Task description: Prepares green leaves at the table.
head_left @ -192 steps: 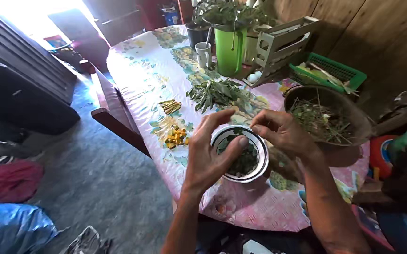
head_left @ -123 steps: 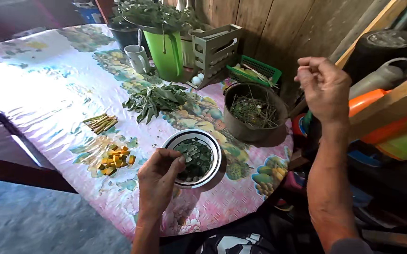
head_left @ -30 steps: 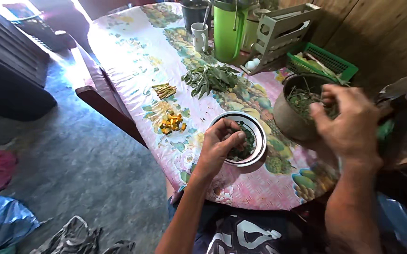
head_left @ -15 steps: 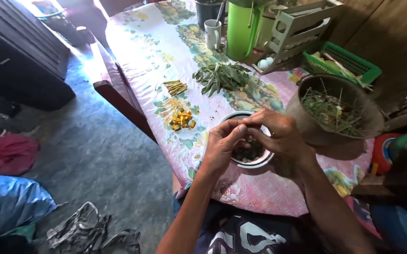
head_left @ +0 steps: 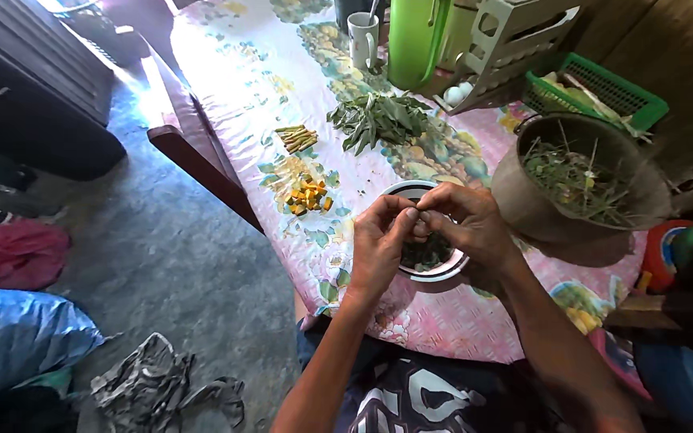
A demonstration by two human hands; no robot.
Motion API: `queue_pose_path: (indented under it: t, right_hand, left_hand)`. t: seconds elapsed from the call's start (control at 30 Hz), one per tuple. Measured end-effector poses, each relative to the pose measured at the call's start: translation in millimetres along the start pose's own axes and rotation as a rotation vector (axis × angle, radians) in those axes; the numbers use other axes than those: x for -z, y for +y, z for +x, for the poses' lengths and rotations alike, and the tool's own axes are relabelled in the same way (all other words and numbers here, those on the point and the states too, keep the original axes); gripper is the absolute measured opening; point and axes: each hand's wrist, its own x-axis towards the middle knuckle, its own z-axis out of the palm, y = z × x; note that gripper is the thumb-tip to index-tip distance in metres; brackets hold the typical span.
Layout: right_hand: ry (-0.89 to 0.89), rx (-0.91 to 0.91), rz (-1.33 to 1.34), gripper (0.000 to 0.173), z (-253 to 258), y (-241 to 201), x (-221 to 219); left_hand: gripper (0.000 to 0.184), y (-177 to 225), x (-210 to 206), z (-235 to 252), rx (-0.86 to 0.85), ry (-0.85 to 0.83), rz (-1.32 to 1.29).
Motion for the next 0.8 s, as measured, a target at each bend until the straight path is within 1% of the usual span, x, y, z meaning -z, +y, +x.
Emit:
queue_pose_path:
  t: [0.13, 0.2, 0.27, 0.33, 0.4, 0.47, 0.57, 0.7, 0.8]
  right_hand:
    - [0.03, -0.088, 0.069, 0.02, -5.8, -4.4, 14.5]
    - [-0.04, -0.099, -0.049, 0.021, -5.9, 1.6, 25.7]
    - [-0.14, -0.064, -0.234, 0.03, -2.7, 7.8, 29.0]
    - [-0.127, -0.011, -0.281, 0.032, 0.2, 6.0, 21.9]
    - [-0.084, 0.024, -0.223, 0.03, 1.2, -0.2, 13.9]
    - [-0.064, 0.042, -0.225, 0.022, 1.9, -3.1, 8.8]
    - [-0.054, 0.007, -0.236, 0.013, 0.6, -2.3, 5.7]
    - [-0.055, -0.01, -0.217, 0.01, 0.2, -1.6, 5.5]
    - [-0.05, 0.002, -0.221, 0.01, 0.3, -2.2, 4.5]
  left_hand:
    - [0.009, 1.5, 4.5, 0.1, 0.003, 0.047, 0.008]
    - [0.01, 3.8, 7.6, 0.9, 0.0, 0.053, 0.013]
    - [0.01, 5.2, 8.2, 1.2, 0.005, 0.052, 0.013]
    - [0.01, 5.6, 7.1, 1.0, 0.009, 0.047, 0.017]
    - [0.009, 4.3, 5.0, 0.8, 0.003, 0.042, 0.019]
    - [0.009, 2.8, 3.3, 0.1, -0.017, 0.038, 0.039]
    - [0.009, 3.5, 2.1, -1.1, -0.044, 0.026, 0.061]
    - [0.01, 3.8, 0.6, -1.2, -0.055, 0.003, 0.057]
    - [0.017, 4.7, 0.4, -1.4, -0.054, -0.026, 0.094]
